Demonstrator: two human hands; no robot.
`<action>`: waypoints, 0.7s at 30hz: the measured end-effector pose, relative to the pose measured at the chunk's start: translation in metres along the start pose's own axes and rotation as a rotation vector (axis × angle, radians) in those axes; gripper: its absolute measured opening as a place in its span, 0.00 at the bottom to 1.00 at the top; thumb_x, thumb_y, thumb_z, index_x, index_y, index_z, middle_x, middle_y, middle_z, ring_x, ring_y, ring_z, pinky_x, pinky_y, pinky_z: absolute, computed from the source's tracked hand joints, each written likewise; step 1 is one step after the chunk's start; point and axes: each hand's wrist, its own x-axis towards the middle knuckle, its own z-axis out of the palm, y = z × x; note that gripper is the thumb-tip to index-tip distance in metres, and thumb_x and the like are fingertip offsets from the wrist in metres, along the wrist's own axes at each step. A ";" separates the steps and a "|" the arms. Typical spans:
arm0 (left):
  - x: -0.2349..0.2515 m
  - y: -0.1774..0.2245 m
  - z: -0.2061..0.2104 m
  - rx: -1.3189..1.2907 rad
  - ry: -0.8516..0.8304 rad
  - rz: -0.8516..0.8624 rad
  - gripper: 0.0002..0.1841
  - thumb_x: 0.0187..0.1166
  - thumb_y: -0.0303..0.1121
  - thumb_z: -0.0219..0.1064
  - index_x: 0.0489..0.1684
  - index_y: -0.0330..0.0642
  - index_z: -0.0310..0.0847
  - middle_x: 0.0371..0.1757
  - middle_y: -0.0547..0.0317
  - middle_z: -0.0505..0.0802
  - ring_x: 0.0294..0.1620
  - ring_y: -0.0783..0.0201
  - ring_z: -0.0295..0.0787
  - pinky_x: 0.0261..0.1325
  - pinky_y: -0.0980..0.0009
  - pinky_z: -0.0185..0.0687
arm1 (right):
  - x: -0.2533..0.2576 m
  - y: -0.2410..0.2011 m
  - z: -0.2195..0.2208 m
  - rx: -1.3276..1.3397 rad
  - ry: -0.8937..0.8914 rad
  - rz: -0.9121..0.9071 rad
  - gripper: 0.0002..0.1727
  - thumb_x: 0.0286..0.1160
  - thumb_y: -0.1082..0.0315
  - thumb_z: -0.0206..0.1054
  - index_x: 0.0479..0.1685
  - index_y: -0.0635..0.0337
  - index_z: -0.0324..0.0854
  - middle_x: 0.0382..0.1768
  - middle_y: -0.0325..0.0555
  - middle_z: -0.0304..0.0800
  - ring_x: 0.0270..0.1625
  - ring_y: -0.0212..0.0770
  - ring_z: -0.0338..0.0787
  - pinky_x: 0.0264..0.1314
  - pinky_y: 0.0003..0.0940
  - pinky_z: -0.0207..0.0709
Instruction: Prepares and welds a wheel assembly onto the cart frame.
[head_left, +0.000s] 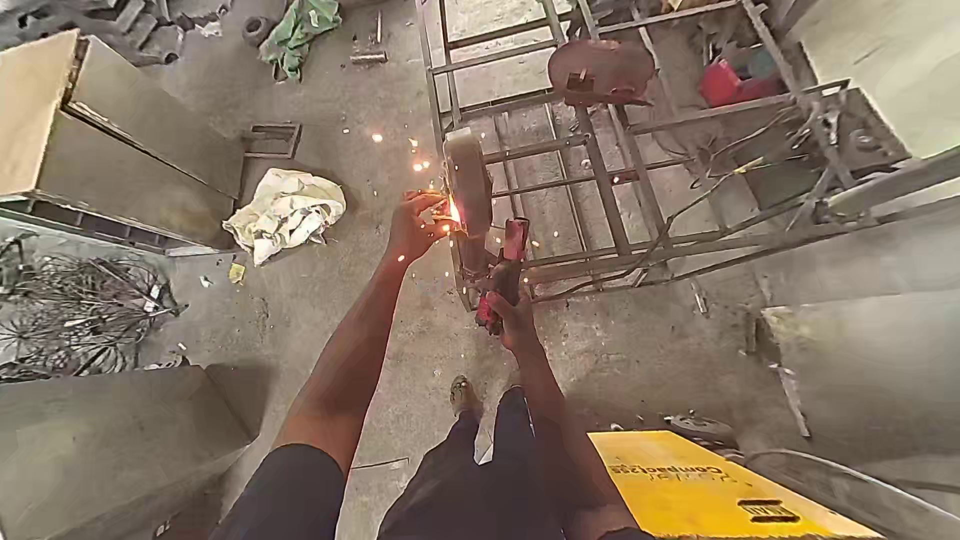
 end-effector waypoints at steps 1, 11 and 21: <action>0.000 -0.013 0.004 -0.048 0.022 0.061 0.23 0.58 0.41 0.84 0.51 0.38 0.93 0.60 0.49 0.94 0.68 0.53 0.85 0.74 0.56 0.76 | 0.000 0.000 -0.001 0.005 -0.005 -0.007 0.27 0.56 0.55 0.81 0.51 0.57 0.75 0.16 0.41 0.80 0.12 0.35 0.79 0.15 0.30 0.78; -0.007 -0.025 0.002 0.010 0.030 0.034 0.28 0.53 0.43 0.86 0.51 0.34 0.90 0.60 0.43 0.92 0.67 0.51 0.85 0.74 0.54 0.78 | 0.001 -0.002 0.000 -0.023 -0.015 0.012 0.27 0.55 0.56 0.82 0.49 0.60 0.76 0.15 0.41 0.79 0.12 0.35 0.78 0.16 0.30 0.78; -0.003 -0.011 0.003 -0.054 0.035 -0.027 0.21 0.60 0.29 0.79 0.53 0.31 0.88 0.59 0.42 0.90 0.67 0.53 0.84 0.73 0.56 0.77 | 0.002 -0.002 0.002 -0.050 -0.013 -0.001 0.21 0.57 0.62 0.80 0.44 0.62 0.77 0.15 0.42 0.79 0.12 0.35 0.78 0.17 0.31 0.78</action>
